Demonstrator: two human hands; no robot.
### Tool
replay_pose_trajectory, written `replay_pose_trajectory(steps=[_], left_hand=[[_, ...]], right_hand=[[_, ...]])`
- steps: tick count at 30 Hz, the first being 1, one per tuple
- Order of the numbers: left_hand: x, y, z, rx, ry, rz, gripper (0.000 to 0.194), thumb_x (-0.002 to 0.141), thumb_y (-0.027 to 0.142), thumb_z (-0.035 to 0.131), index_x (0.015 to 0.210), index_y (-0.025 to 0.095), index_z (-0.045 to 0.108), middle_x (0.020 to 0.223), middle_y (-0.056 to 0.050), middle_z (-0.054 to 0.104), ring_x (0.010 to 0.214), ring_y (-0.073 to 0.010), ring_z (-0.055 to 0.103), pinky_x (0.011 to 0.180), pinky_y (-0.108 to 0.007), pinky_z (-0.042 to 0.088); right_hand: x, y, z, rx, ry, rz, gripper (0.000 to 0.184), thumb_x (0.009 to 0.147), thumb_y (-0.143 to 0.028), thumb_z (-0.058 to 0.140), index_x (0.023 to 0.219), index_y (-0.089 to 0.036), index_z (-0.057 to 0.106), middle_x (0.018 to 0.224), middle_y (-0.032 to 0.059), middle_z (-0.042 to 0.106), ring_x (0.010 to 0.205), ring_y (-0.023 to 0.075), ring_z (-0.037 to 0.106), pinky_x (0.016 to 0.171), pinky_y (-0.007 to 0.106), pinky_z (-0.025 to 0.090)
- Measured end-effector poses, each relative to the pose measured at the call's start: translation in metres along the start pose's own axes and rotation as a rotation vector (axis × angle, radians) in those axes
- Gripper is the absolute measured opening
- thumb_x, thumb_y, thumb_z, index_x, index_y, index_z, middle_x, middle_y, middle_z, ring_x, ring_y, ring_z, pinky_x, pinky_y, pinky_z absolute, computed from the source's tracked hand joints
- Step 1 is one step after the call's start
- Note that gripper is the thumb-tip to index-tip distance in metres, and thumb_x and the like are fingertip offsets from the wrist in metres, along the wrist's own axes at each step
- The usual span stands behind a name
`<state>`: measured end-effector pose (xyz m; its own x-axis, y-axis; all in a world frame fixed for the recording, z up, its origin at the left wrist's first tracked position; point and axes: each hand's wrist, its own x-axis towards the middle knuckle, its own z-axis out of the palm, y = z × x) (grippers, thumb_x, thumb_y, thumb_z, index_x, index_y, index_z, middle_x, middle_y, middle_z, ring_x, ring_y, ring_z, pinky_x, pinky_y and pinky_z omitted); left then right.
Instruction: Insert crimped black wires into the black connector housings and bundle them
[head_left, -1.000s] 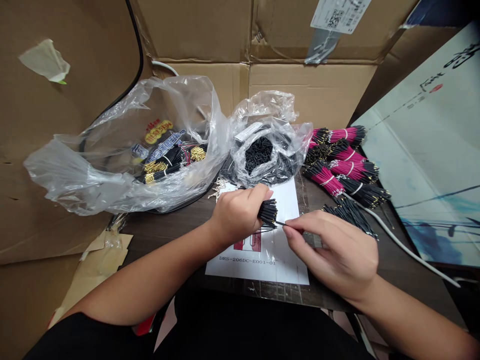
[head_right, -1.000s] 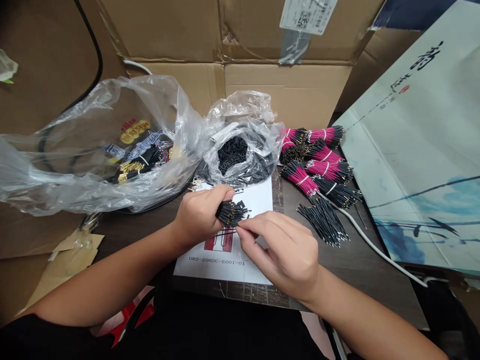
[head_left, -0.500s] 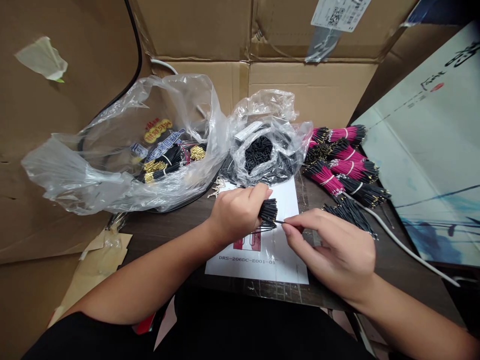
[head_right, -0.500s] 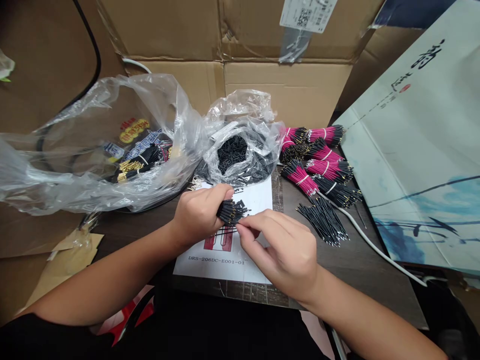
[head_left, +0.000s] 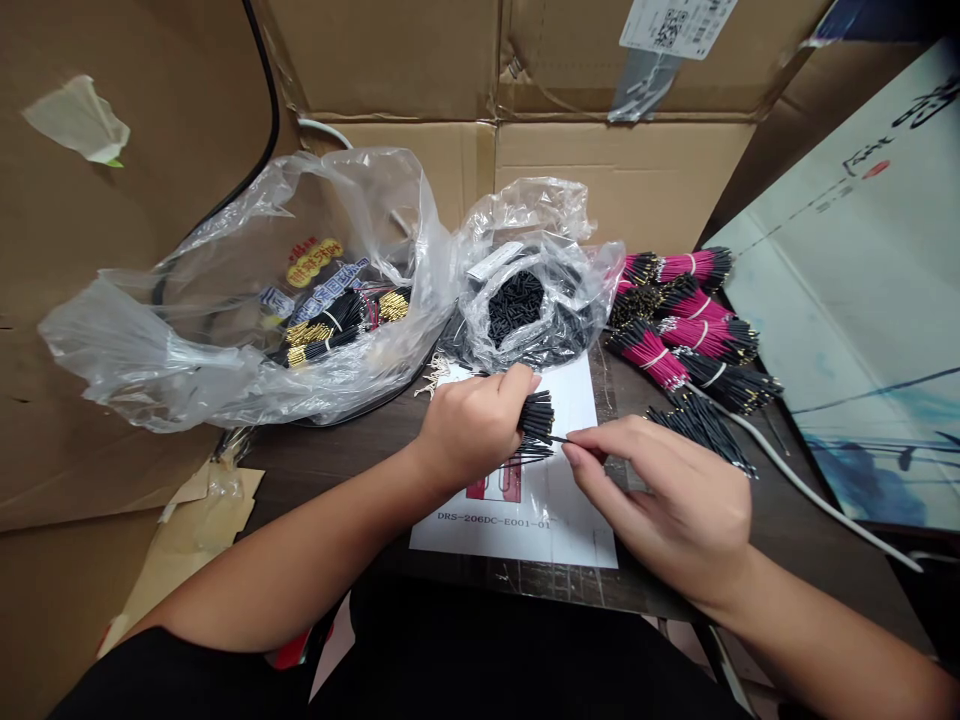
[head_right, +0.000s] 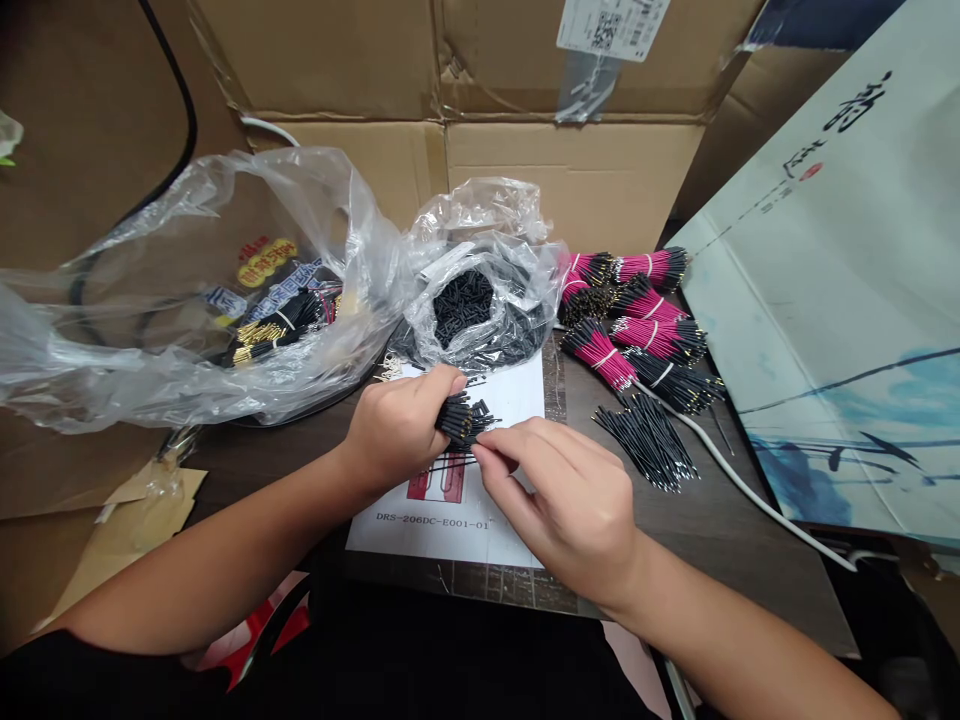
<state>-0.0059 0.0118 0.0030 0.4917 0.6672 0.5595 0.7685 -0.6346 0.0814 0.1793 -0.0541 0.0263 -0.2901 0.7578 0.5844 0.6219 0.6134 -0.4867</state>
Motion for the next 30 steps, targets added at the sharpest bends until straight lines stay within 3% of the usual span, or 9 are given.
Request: replay_pose_trajectory(steps=[9,15,19,25,30], left_hand=[[0.002,0.003,-0.004,-0.29,-0.34,-0.131,0.012,0.08,0.019,0.051,0.09,0.018,0.058,0.07,0.0,0.065,0.064,-0.0189,0.063,0.055,-0.026,0.037],[0.005,0.007,-0.01,-0.661,-0.557,-0.201,0.012,0.082,0.013,0.046,0.088,0.018,0.055,0.055,0.005,0.056,0.053,-0.0117,0.057,0.058,-0.022,0.04],[0.008,0.009,-0.013,-0.907,-0.65,-0.177,0.01,0.085,0.016,0.048,0.081,0.016,0.057,0.058,0.004,0.056,0.055,-0.009,0.054,0.057,-0.019,0.039],[0.011,0.008,-0.014,-1.243,-0.87,-0.128,0.024,0.093,0.025,0.045,0.081,0.012,0.062,0.07,0.001,0.058,0.061,-0.0074,0.052,0.06,-0.019,0.04],[0.011,0.003,-0.016,-1.39,-1.07,-0.151,0.035,0.095,0.041,0.044,0.086,0.013,0.063,0.056,0.005,0.038,0.049,-0.0065,0.036,0.049,-0.02,0.03]], right_hand=[[0.002,0.003,0.0,-0.015,0.033,-0.008,0.022,0.078,-0.008,0.068,0.099,-0.015,0.065,0.081,0.0015,0.066,0.072,0.0091,0.059,0.069,0.024,0.05],[0.006,0.004,-0.007,0.01,-0.006,-0.058,0.024,0.077,-0.004,0.068,0.099,-0.013,0.065,0.085,0.0034,0.068,0.075,0.0098,0.06,0.072,0.024,0.05],[0.013,0.005,-0.017,0.008,-0.053,-0.115,0.023,0.079,-0.005,0.065,0.101,-0.011,0.065,0.089,0.0055,0.069,0.079,0.0108,0.062,0.076,0.024,0.051],[0.03,0.006,-0.033,0.075,-0.201,-0.15,0.015,0.083,-0.007,0.06,0.097,-0.012,0.064,0.08,0.0042,0.066,0.074,0.0111,0.059,0.072,0.024,0.049],[0.057,0.013,-0.044,0.127,-0.394,-0.182,0.007,0.087,-0.016,0.058,0.093,-0.016,0.062,0.082,0.0025,0.065,0.073,0.0106,0.058,0.068,0.023,0.045]])
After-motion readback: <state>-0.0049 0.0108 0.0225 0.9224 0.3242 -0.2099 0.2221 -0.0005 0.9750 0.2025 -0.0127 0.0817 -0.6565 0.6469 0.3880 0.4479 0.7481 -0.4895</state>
